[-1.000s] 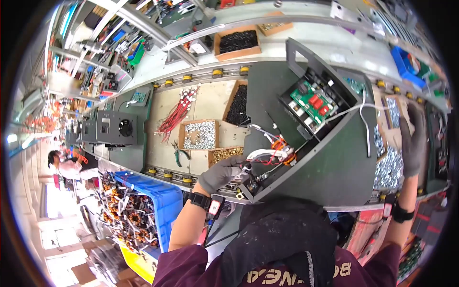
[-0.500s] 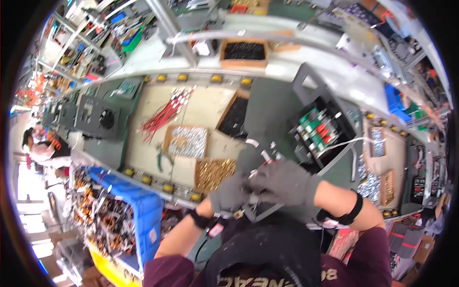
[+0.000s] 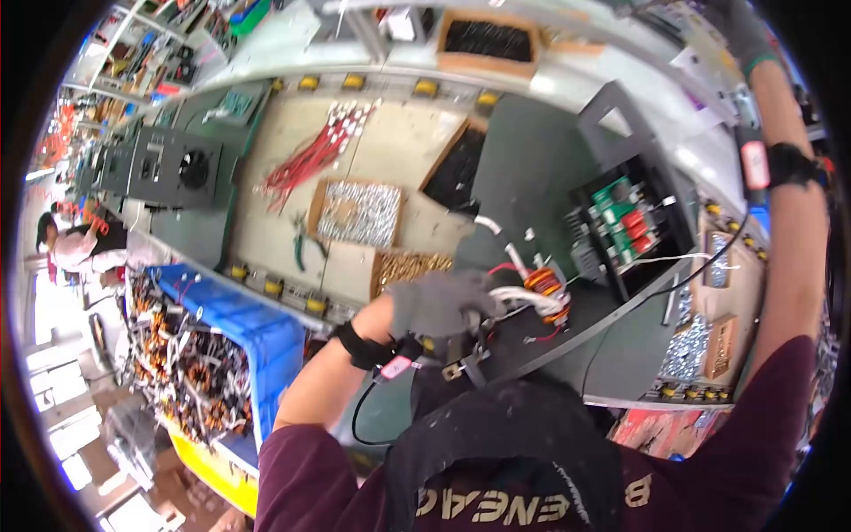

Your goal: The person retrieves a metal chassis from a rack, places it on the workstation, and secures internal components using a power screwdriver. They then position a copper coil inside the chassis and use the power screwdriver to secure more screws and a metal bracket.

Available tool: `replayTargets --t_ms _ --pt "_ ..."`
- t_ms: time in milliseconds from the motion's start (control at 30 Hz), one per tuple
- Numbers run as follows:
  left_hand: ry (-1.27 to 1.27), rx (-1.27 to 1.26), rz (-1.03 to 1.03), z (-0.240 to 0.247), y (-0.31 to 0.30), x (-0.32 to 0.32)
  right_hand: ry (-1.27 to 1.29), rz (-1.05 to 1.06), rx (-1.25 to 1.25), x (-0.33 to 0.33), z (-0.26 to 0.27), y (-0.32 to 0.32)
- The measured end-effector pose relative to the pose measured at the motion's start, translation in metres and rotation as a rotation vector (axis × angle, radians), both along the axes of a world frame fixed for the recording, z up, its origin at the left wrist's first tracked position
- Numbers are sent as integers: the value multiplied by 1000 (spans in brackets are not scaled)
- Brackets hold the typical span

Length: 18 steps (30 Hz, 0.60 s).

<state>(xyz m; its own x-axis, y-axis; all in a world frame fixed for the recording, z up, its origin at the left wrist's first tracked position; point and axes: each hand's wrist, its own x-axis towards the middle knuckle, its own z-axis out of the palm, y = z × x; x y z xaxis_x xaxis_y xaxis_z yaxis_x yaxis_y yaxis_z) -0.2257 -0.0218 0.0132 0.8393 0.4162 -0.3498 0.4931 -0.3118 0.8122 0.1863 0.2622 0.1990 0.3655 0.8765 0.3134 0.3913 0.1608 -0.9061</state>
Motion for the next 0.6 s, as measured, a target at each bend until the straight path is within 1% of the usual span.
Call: replayTargets --t_ms 33,67,100,133,167,200,233,267,300,333,400,433,467,533,567,600 --pt "-275 -68 136 -17 -2 -19 150 28 28 -10 8 -4" --pt "-259 -88 147 -21 0 -29 284 38 55 -22 19 -9" --pt "-198 -188 281 -25 -2 -37 360 51 79 -35 26 -15" --pt "-138 -278 412 -28 -2 -41 357 74 82 -36 29 -19" --pt "-71 -282 356 -39 -1 -39 -503 138 208 -35 27 -27" --pt "-65 -291 356 -53 -2 -33 391 159 164 -37 38 -31" --pt "-87 -570 296 -70 -3 -27 476 162 170 -51 46 -43" --pt "-105 -853 226 -85 -5 -21 447 189 175 -49 47 -53" --pt "-173 -924 156 -98 -7 -15 427 218 180 -50 50 -65" --pt "-166 -931 142 -107 -9 -6 415 252 184 -50 55 -75" --pt "-403 -1379 319 -119 -14 12 371 322 185 -52 60 -102" --pt "-462 -1437 342 -112 -10 18 351 361 184 -53 63 -118" --pt "-447 -1443 321 -119 -8 22 331 398 184 -52 67 -134" --pt "-601 -1510 170 -133 -5 28 295 470 176 -51 75 -169" --pt "-563 -1566 261 -116 -4 30 280 503 168 -50 78 -187" --pt "-550 -1570 241 -120 -6 33 267 539 161 -50 81 -207"
